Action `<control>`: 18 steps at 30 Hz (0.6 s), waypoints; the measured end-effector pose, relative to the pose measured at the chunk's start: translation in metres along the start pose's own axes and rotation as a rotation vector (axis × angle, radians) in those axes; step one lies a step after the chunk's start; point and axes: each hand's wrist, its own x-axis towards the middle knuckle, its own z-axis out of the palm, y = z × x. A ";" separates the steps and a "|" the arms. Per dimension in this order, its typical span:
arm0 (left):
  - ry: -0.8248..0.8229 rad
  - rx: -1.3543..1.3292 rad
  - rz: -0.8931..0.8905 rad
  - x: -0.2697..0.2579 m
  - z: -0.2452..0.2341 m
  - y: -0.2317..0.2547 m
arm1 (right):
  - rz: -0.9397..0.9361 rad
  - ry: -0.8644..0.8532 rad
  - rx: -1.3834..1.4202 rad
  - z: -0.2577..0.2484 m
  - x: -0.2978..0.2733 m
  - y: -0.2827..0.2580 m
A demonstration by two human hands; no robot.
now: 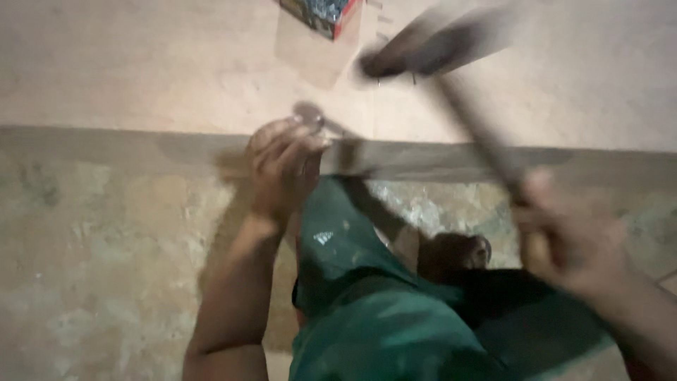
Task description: The person hammers nails into the edges of a large plywood structure using a hammer, occasionally taking new nails from a small box.
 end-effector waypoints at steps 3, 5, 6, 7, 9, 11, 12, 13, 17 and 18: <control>0.024 -0.046 -0.028 0.004 0.000 -0.002 | 0.033 -0.130 -0.163 0.004 0.009 -0.015; 0.038 -0.067 0.012 0.009 -0.002 -0.001 | 0.165 -0.353 -0.415 0.002 0.019 -0.020; 0.037 -0.068 0.017 0.011 -0.003 -0.002 | 0.217 -0.433 -0.490 0.001 0.022 -0.018; 0.037 -0.068 0.015 0.011 -0.004 -0.001 | 0.265 -0.519 -0.567 0.001 0.022 -0.015; 0.041 -0.062 0.003 0.008 -0.002 -0.001 | 0.259 -0.182 -0.286 -0.006 -0.005 -0.014; 0.050 -0.045 -0.009 0.005 0.000 -0.003 | 0.205 -0.004 -0.088 -0.005 -0.016 -0.007; 0.052 -0.057 -0.004 0.003 0.001 0.000 | 0.152 0.013 -0.030 -0.004 -0.012 -0.005; 0.063 -0.058 0.014 0.006 0.001 -0.001 | 0.087 0.044 0.026 -0.004 -0.003 -0.004; 0.059 -0.121 -0.026 0.009 -0.004 0.002 | 0.307 -0.519 -0.444 -0.004 0.023 -0.022; 0.062 -0.106 -0.012 0.011 -0.004 0.001 | 0.201 -0.338 -0.377 -0.018 0.016 -0.022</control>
